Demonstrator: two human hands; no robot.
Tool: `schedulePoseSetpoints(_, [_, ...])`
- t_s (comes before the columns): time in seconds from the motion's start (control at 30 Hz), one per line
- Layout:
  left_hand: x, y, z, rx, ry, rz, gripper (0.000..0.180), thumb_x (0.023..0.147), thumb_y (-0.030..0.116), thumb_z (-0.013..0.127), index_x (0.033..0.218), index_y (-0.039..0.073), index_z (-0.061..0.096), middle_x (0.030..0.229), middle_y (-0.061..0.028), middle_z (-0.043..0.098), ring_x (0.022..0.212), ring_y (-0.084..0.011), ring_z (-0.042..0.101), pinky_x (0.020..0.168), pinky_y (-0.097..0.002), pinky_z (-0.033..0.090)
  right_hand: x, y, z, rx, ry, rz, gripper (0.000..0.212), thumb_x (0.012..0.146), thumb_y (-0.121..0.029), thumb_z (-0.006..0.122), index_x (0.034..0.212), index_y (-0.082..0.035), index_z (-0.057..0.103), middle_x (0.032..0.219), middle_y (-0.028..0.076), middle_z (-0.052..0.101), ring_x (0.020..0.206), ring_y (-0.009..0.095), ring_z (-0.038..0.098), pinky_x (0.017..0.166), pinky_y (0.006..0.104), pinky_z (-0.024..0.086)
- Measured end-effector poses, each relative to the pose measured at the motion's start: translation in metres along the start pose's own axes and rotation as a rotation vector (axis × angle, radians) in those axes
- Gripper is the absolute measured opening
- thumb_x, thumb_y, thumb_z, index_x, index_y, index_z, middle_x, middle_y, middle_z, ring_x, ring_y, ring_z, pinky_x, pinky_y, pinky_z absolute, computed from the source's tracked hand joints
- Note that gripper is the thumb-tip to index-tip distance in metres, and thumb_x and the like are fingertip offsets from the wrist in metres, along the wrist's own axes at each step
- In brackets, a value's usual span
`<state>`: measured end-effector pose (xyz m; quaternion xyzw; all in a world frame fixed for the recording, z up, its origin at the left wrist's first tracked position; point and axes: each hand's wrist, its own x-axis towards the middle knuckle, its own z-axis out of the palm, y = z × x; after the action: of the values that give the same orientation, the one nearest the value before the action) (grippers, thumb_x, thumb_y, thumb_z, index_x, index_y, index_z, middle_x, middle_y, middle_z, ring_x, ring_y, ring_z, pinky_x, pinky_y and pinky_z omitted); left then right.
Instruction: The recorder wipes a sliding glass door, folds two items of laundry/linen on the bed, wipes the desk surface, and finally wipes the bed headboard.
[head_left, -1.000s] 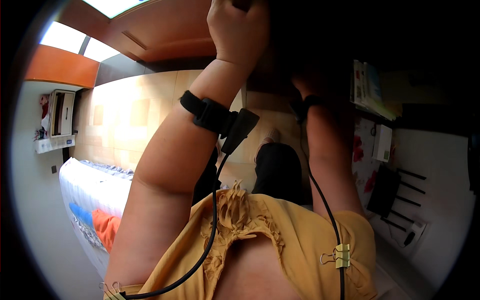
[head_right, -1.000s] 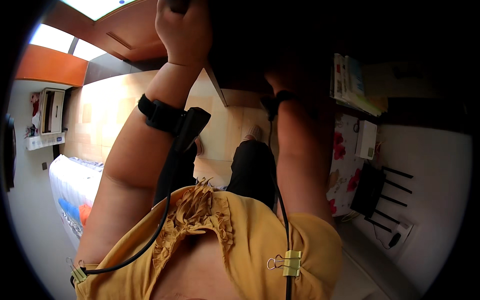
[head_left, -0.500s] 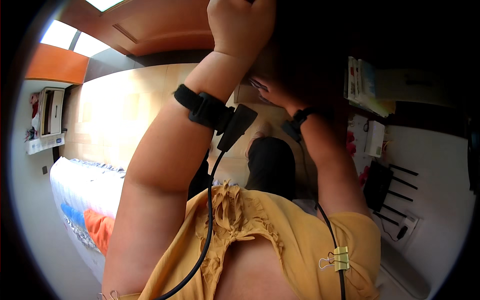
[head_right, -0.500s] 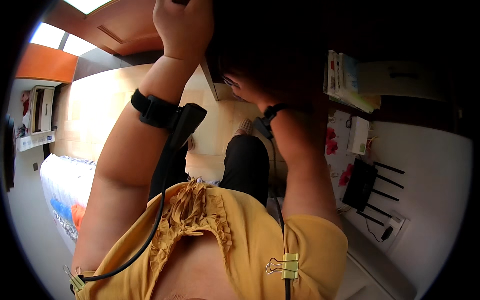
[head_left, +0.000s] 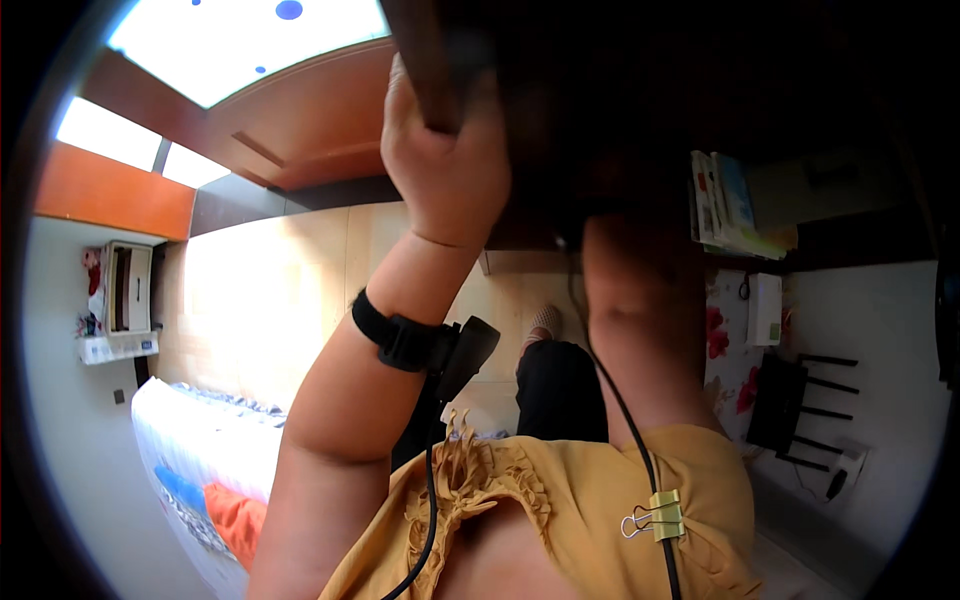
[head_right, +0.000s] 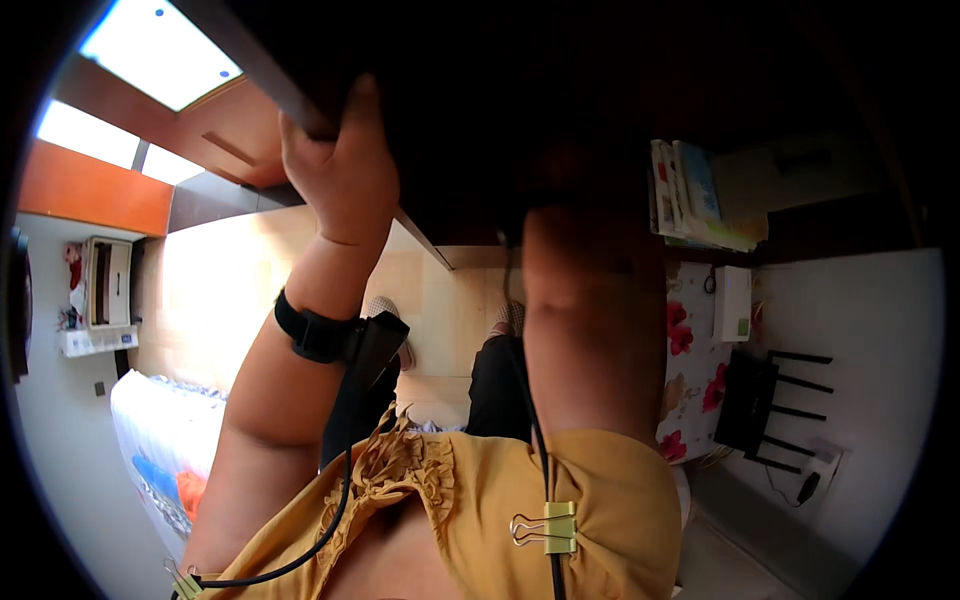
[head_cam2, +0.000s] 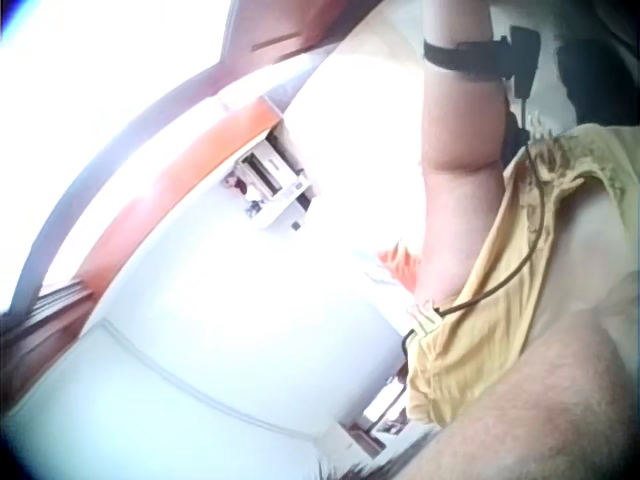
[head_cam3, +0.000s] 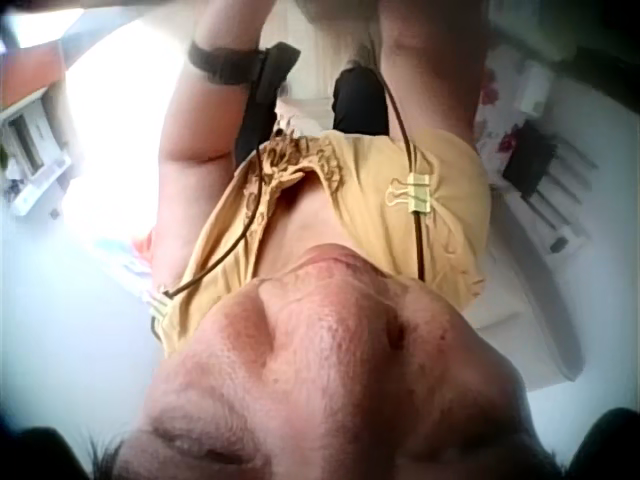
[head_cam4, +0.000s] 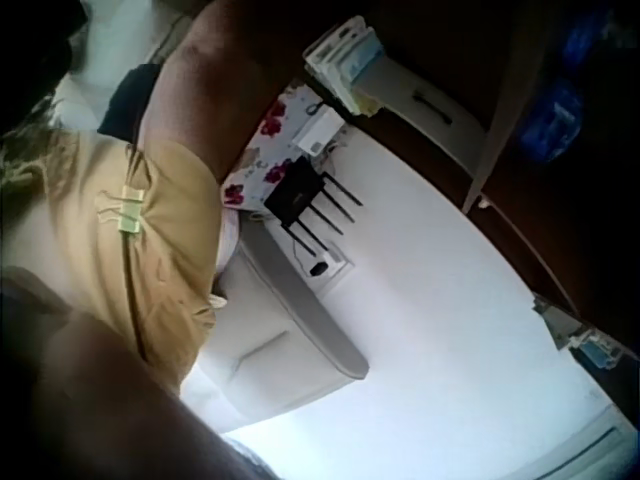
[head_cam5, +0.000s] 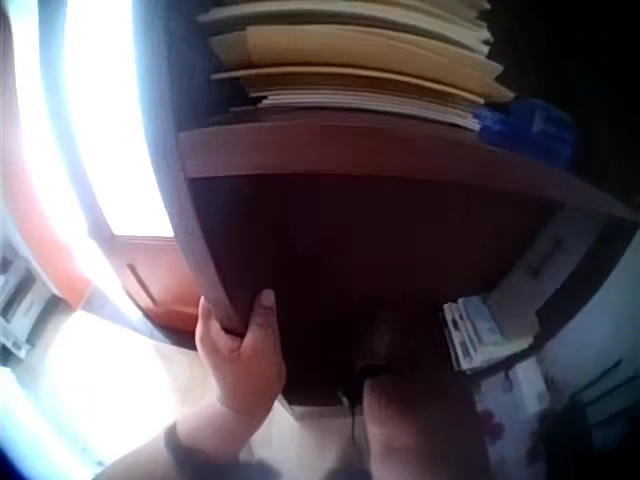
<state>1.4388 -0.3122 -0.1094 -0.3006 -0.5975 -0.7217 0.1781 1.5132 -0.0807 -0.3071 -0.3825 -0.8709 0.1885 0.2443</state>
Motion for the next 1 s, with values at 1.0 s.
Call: schedulePoseSetpoints(1.0, [0.002, 0.021, -0.003, 0.089, -0.152, 0.059, 0.039, 0.084, 0.024, 0.059, 0.113, -0.002, 0.057, 0.103, -0.019, 0.064, 0.096, -0.0345, 0.061, 0.086, -0.0422, 0.046, -0.484, 0.102, -0.216, -0.295, 0.117, 0.314, 0.042, 0.08, -0.006, 0.058, 0.121, -0.002, 0.052, 0.12, 0.022, 0.054, 0.114, 0.038, 0.049, 0.097, 0.0427, 0.04])
